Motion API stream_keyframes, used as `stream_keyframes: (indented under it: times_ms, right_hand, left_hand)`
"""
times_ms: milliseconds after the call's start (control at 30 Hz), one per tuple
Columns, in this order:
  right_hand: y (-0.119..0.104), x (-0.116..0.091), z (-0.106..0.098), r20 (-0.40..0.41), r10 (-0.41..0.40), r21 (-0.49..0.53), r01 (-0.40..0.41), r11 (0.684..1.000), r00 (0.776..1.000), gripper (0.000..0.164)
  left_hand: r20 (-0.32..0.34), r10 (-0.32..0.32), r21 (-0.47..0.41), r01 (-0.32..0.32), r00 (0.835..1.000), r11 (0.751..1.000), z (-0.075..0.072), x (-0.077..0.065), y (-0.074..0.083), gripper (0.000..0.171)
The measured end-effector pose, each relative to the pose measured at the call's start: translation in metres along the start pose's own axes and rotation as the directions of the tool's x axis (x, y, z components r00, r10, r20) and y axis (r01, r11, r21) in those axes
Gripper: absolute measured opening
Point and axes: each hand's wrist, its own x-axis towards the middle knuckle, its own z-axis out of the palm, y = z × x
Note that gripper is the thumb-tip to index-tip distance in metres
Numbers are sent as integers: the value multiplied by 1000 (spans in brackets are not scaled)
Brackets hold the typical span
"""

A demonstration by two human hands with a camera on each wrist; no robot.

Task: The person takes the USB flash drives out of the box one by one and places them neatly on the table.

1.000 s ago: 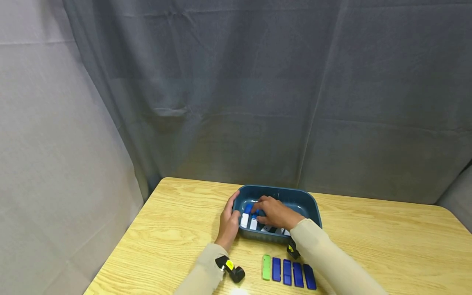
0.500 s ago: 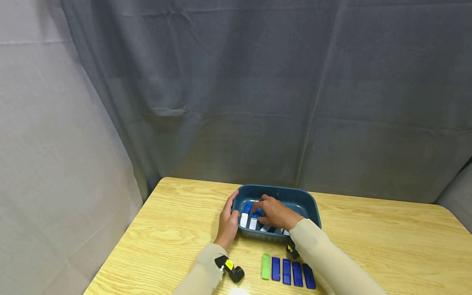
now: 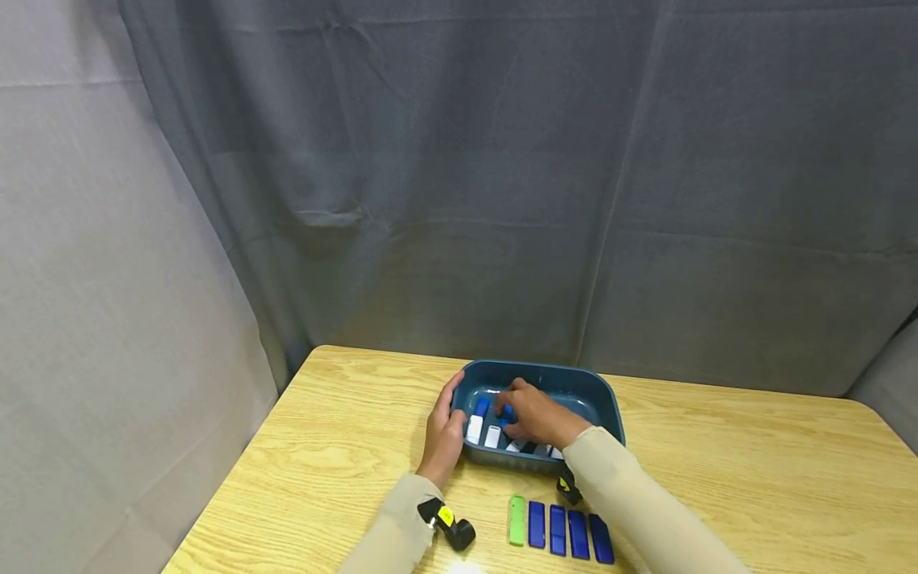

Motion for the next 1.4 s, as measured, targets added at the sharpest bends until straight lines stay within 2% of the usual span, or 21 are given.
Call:
stream_keyframes:
  times_ms: [433,767,1167,1400]
  right_hand:
    - [0,1,0,23,33,50,-34,998,999,24]
    - [1,1,1,35,38,35,-40,999,999,32]
    - [3,4,1,34,38,13,-39,999,999,31]
    - [2,3,0,32,32,22,-32,999,999,31]
  left_hand:
    - [8,-20,-8,20,1000,1000,0,0,1,60]
    - [9,-24,-4,24,1000,1000,0,0,1,60]
    - [23,-32,-9,32,999,999,-1,-1,3,60]
    - [-8,-25,-15,25,1000,1000,7,11,-40,63]
